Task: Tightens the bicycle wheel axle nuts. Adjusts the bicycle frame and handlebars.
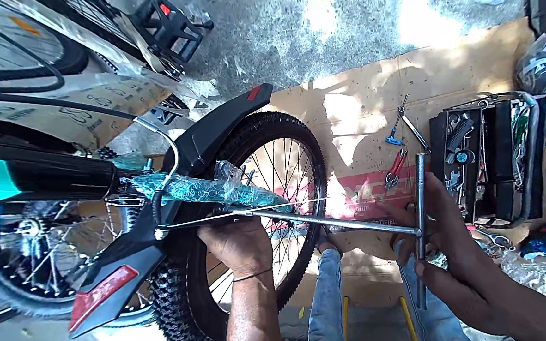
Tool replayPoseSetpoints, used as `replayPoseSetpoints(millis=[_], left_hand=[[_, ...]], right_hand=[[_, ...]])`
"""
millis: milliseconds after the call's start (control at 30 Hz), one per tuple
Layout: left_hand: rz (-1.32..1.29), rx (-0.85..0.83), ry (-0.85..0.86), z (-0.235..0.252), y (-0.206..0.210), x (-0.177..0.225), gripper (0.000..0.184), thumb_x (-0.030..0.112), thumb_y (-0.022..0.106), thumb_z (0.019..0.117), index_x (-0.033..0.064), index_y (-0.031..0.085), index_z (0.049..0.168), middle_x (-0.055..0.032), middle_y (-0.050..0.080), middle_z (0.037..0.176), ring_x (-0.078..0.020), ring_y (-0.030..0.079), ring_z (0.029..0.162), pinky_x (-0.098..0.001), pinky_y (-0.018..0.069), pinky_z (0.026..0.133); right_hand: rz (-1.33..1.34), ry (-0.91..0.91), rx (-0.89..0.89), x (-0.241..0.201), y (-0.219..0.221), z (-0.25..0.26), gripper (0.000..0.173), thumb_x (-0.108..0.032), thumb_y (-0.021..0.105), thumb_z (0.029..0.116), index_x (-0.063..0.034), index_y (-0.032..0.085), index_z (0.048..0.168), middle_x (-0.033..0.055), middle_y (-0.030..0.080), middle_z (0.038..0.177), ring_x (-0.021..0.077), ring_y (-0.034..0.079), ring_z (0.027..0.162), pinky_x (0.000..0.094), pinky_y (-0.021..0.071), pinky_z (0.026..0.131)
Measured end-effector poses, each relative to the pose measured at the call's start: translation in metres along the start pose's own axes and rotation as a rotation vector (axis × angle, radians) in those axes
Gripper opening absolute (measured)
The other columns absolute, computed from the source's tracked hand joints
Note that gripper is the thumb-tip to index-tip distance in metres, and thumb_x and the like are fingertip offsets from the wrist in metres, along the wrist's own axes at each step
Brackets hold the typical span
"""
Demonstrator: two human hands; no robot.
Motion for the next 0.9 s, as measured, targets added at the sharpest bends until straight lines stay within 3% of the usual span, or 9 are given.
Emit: replayPoseSetpoints(millis=[167, 233, 300, 400, 467, 500, 567, 633, 900], left_hand=[[0.087, -0.001, 0.008, 0.001, -0.004, 0.004, 0.043, 0.040, 0.014, 0.1077, 0.0194, 0.051, 0.118, -0.0011, 0.063, 0.111, -0.0175, 0.064, 0.106, -0.0449, 0.0529, 0.094], [0.143, 0.009, 0.040, 0.002, -0.006, 0.006, 0.039, 0.036, 0.016, 0.1074, 0.0185, 0.050, 0.115, -0.0014, 0.063, 0.106, -0.0174, 0.065, 0.101, -0.0439, 0.0542, 0.090], [0.142, -0.022, 0.060, 0.006, -0.003, 0.005, 0.040, 0.034, 0.015, 0.1068, 0.0178, 0.050, 0.117, -0.0020, 0.063, 0.108, -0.0182, 0.065, 0.103, -0.0449, 0.0544, 0.090], [0.076, -0.038, 0.095, 0.006, -0.002, 0.003, 0.039, 0.032, 0.017, 0.1061, 0.0163, 0.051, 0.116, -0.0032, 0.064, 0.108, -0.0178, 0.065, 0.105, -0.0440, 0.0545, 0.092], [0.058, -0.011, 0.160, 0.009, -0.001, 0.005, 0.037, 0.029, 0.018, 0.1058, 0.0141, 0.050, 0.116, -0.0043, 0.063, 0.108, -0.0178, 0.064, 0.105, -0.0443, 0.0537, 0.093], [0.057, 0.006, 0.188, 0.010, 0.000, 0.006, 0.036, 0.028, 0.018, 0.1059, 0.0137, 0.050, 0.116, -0.0047, 0.062, 0.108, -0.0179, 0.064, 0.105, -0.0442, 0.0541, 0.093], [0.065, 0.012, 0.214, 0.009, 0.000, 0.008, 0.036, 0.028, 0.019, 0.1062, 0.0136, 0.050, 0.116, -0.0042, 0.062, 0.108, -0.0175, 0.064, 0.105, -0.0437, 0.0542, 0.092], [0.040, -0.004, 0.217, 0.007, 0.000, 0.005, 0.036, 0.029, 0.020, 0.1059, 0.0133, 0.050, 0.115, -0.0045, 0.062, 0.108, -0.0180, 0.064, 0.106, -0.0445, 0.0540, 0.093], [0.050, 0.000, 0.247, 0.008, -0.005, 0.007, 0.037, 0.028, 0.019, 0.1070, 0.0123, 0.050, 0.120, -0.0057, 0.063, 0.113, -0.0189, 0.063, 0.111, -0.0458, 0.0533, 0.095]], right_hand=[[-0.327, -0.163, -0.081, -0.016, -0.013, 0.004, 0.118, -0.025, 0.070, 0.0765, -0.0223, -0.012, 0.162, -0.0034, 0.033, 0.164, 0.0085, 0.051, 0.137, 0.0311, 0.0558, 0.104], [-0.613, -0.218, 0.038, -0.018, -0.014, 0.008, 0.108, -0.033, 0.072, 0.0815, -0.0123, 0.005, 0.164, 0.0062, 0.037, 0.163, 0.0136, 0.047, 0.142, 0.0311, 0.0502, 0.109], [-0.857, -0.240, 0.232, -0.024, -0.016, 0.015, 0.097, -0.055, 0.072, 0.0874, -0.0067, 0.029, 0.160, 0.0203, 0.038, 0.160, 0.0289, 0.043, 0.145, 0.0446, 0.0397, 0.117], [-1.142, -0.324, 0.398, -0.035, -0.017, 0.021, 0.098, -0.076, 0.060, 0.0859, -0.0095, 0.042, 0.156, 0.0310, 0.015, 0.167, 0.0458, 0.013, 0.156, 0.0623, 0.0116, 0.126], [-1.143, -0.555, 0.348, -0.041, -0.009, 0.023, 0.076, -0.069, 0.056, 0.0929, -0.0104, 0.057, 0.141, 0.0200, 0.024, 0.168, 0.0378, 0.013, 0.157, 0.0567, 0.0053, 0.128], [-1.121, -0.711, 0.267, -0.044, -0.002, 0.025, 0.057, -0.058, 0.056, 0.0986, -0.0120, 0.064, 0.131, 0.0150, 0.041, 0.161, 0.0342, 0.029, 0.153, 0.0523, 0.0146, 0.128], [-1.083, -0.963, 0.071, -0.050, 0.007, 0.031, 0.036, -0.038, 0.057, 0.1034, -0.0151, 0.069, 0.128, 0.0109, 0.069, 0.123, 0.0284, 0.064, 0.108, 0.0453, 0.0450, 0.106], [-1.012, -1.051, -0.055, -0.058, 0.003, 0.045, 0.033, -0.031, 0.057, 0.1023, -0.0125, 0.070, 0.125, 0.0042, 0.061, 0.079, 0.0200, 0.053, 0.067, 0.0373, 0.0439, 0.069], [-0.672, -0.610, -0.145, -0.024, 0.002, 0.061, 0.020, -0.029, 0.054, 0.0868, -0.0140, 0.067, 0.089, -0.0102, 0.045, 0.054, 0.0036, 0.044, 0.047, 0.0254, 0.0345, 0.044]])
Point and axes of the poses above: each hand's wrist, its own z-axis towards the middle knuckle, its own y-axis out of the palm, x = y × z, the point moved 8 cm from there along z, towards the middle knuckle
